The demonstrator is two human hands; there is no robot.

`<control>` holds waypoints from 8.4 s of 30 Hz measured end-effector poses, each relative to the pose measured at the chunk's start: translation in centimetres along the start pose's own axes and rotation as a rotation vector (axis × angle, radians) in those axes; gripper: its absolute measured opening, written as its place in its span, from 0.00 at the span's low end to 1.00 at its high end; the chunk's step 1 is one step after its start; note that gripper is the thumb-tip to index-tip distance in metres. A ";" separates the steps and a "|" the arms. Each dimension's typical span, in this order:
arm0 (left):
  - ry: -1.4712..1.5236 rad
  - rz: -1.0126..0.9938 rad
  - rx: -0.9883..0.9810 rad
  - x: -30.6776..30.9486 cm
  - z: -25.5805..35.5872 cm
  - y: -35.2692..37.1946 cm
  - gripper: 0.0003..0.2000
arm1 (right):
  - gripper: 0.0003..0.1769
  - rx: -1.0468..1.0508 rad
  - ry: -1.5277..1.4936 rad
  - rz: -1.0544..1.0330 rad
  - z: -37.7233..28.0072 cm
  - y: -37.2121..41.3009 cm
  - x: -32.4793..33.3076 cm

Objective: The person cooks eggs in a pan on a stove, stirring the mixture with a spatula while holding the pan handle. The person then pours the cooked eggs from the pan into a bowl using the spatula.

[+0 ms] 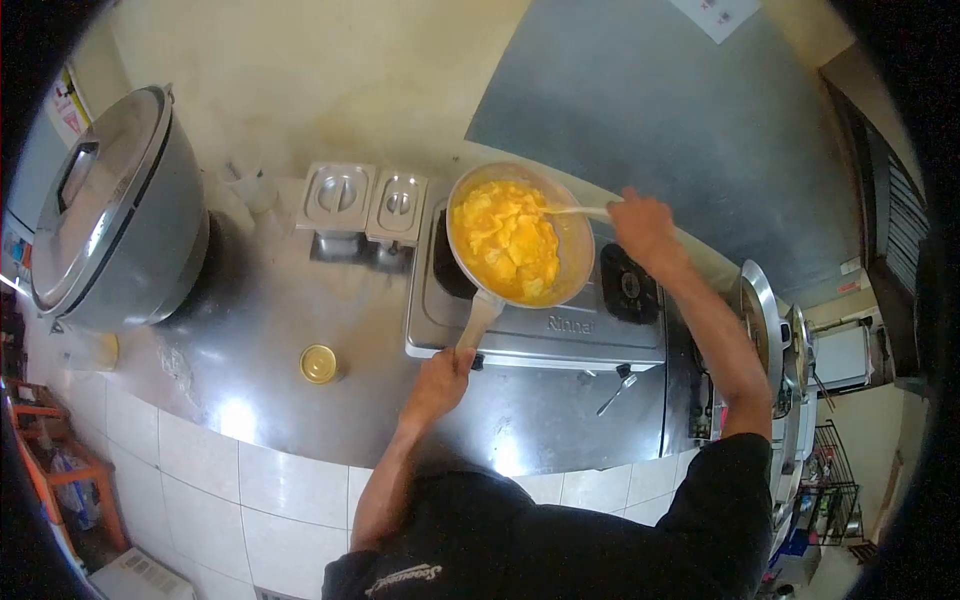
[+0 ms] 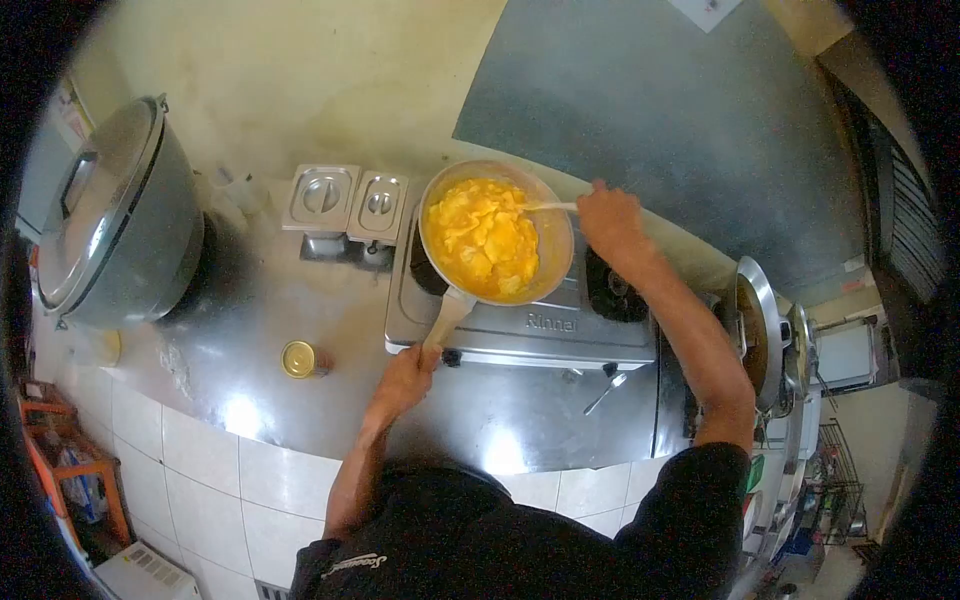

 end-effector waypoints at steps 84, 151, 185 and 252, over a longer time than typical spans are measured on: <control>-0.003 -0.149 0.050 2.3 1.9 -0.6 0.26 | 0.09 0.131 -0.339 -0.462 -5.0 7.9 3.7; -0.078 -0.145 -0.145 2.2 1.0 -2.3 0.27 | 0.18 -0.092 -0.851 -0.390 -11.0 3.5 -2.6; -0.106 -0.090 -0.064 1.2 1.2 -1.6 0.25 | 0.12 -0.183 -0.663 -0.138 -16.2 3.4 -1.8; -0.142 -0.168 0.052 2.3 1.8 -1.7 0.25 | 0.14 -0.149 -0.424 -0.389 2.9 2.9 -17.2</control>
Point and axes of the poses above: each hand's wrist, its own y-axis away from the middle knuckle, its own x-axis out of the back of the hand, z = x × y, the point moved 6 cm from there along -y, towards the middle knuckle, and after that the axes turned 7 degrees about z, right-handed, at the moved point
